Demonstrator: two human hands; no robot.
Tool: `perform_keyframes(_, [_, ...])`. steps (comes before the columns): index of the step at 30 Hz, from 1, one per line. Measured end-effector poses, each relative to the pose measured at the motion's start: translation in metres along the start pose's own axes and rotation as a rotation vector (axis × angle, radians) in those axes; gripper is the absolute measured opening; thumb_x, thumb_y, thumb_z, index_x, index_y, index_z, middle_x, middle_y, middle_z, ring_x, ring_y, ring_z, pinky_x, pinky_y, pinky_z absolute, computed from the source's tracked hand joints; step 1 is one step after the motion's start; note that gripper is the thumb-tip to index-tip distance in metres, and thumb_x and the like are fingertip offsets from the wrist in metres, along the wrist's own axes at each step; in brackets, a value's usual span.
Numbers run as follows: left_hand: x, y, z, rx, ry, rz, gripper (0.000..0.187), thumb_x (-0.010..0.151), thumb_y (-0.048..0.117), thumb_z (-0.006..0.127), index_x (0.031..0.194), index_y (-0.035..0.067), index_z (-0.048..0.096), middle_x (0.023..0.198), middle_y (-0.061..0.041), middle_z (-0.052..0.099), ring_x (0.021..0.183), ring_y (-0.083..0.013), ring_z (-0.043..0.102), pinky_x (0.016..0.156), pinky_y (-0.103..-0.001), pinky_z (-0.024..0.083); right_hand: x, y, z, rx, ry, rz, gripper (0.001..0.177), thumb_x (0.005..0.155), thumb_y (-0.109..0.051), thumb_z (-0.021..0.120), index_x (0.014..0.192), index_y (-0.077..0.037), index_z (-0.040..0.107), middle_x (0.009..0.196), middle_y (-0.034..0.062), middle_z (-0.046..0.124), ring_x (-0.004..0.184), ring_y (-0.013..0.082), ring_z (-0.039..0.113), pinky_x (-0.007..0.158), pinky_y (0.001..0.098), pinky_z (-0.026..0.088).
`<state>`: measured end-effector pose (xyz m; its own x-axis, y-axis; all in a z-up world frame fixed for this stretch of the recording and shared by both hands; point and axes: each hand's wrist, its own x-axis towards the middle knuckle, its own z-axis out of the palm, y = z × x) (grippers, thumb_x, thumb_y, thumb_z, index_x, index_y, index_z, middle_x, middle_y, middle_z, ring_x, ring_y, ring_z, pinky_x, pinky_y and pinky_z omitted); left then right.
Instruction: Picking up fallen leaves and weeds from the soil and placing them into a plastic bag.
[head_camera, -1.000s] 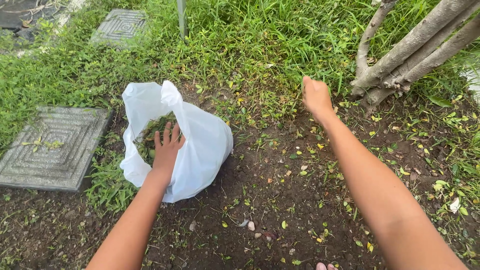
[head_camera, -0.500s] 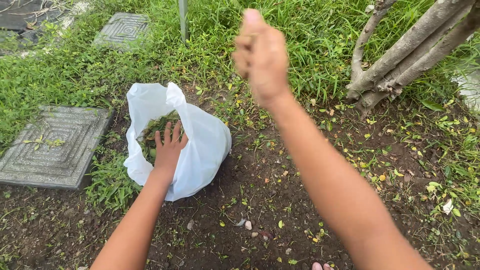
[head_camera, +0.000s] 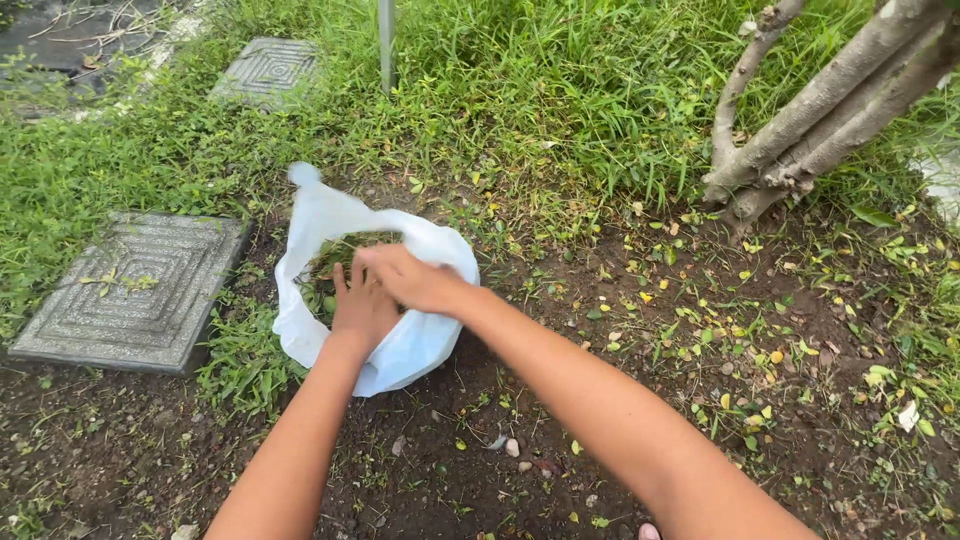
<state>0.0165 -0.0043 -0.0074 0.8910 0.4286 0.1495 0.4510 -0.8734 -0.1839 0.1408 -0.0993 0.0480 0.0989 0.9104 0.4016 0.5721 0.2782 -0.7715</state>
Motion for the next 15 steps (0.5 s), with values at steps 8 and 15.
perform_keyframes(8, [-0.004, 0.019, -0.075, -0.214, -0.278, -0.127, 0.097, 0.084, 0.078, 0.047, 0.156, 0.015, 0.036, 0.160, -0.016, 0.036, 0.146, -0.0406, 0.030, 0.114, -0.059, 0.026, -0.033, 0.002, -0.031, -0.570, -0.012, 0.171, 0.038, 0.099, -0.026, 0.051, 0.129, -0.005, 0.062, 0.124, 0.0238, 0.066, 0.115, 0.0429, 0.061, 0.101, 0.0509, 0.046])
perform_keyframes(15, [-0.007, 0.022, -0.069, -0.179, -0.283, -0.137, 0.094, 0.087, 0.076, 0.045, 0.157, 0.014, 0.035, 0.158, -0.017, 0.038, 0.145, -0.0419, 0.032, 0.113, -0.060, 0.028, -0.034, -0.019, -0.032, -0.637, 0.057, 0.087, 0.033, 0.094, -0.021, 0.054, 0.121, -0.005, 0.065, 0.118, 0.0207, 0.067, 0.111, 0.0424, 0.062, 0.099, 0.0529, 0.047])
